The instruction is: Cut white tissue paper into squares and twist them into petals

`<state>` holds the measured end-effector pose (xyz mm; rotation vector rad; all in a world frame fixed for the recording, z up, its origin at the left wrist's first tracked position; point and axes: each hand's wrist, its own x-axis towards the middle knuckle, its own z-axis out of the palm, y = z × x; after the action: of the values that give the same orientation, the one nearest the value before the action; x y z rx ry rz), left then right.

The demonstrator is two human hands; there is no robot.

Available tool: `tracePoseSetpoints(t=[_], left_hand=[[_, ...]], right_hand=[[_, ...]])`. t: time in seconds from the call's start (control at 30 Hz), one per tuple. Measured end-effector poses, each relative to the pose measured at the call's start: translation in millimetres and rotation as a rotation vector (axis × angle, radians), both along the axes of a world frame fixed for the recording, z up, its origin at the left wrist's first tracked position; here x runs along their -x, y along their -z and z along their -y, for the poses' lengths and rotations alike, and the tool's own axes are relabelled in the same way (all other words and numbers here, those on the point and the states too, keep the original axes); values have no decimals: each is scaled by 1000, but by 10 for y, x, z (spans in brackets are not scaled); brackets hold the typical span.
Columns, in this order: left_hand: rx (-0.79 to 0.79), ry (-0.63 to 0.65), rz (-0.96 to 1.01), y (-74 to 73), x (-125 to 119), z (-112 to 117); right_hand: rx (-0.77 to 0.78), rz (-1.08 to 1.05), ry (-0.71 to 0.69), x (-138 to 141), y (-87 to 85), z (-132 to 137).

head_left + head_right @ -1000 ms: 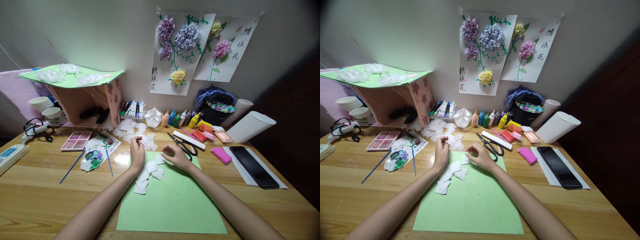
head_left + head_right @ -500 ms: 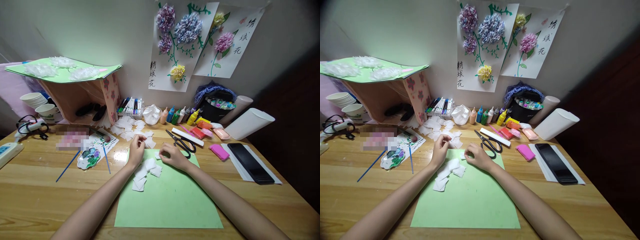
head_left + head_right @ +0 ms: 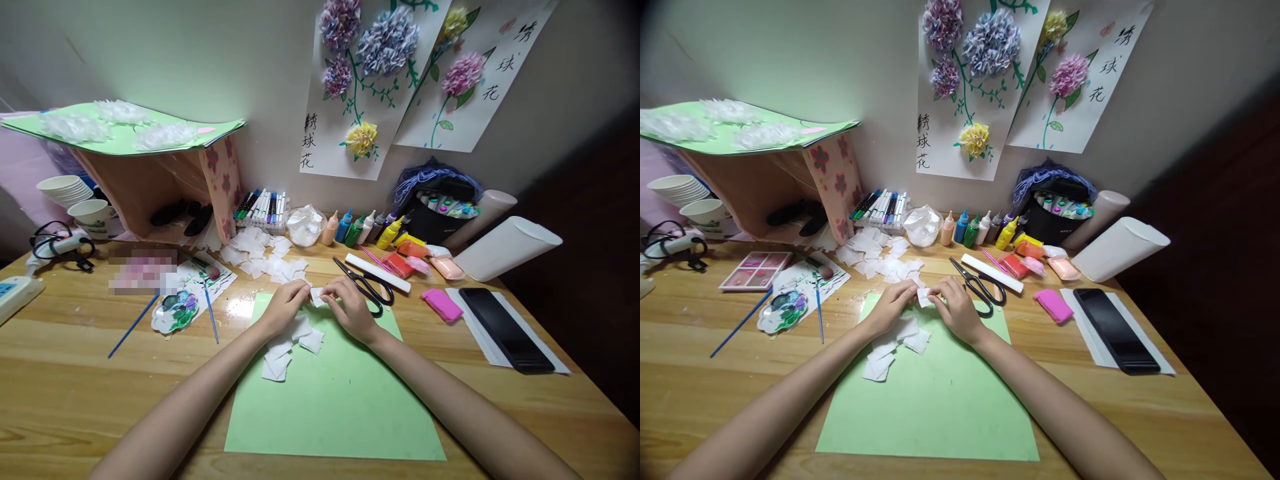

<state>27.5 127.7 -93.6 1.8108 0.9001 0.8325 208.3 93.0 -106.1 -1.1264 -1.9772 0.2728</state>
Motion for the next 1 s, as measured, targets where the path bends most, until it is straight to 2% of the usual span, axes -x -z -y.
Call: tracePoseSetpoints(t=[0.33, 0.67, 0.9, 1.0], left_hand=[[122, 38, 89, 12, 15, -40], [170, 46, 61, 11, 5, -29], [119, 38, 86, 16, -2, -20], [101, 37, 80, 5, 1, -19]], right_hand=[[-28, 20, -13, 4, -8, 6], [-3, 2, 10, 12, -22, 22], [219, -142, 5, 62, -66, 56], [243, -178, 3, 78, -68, 66]])
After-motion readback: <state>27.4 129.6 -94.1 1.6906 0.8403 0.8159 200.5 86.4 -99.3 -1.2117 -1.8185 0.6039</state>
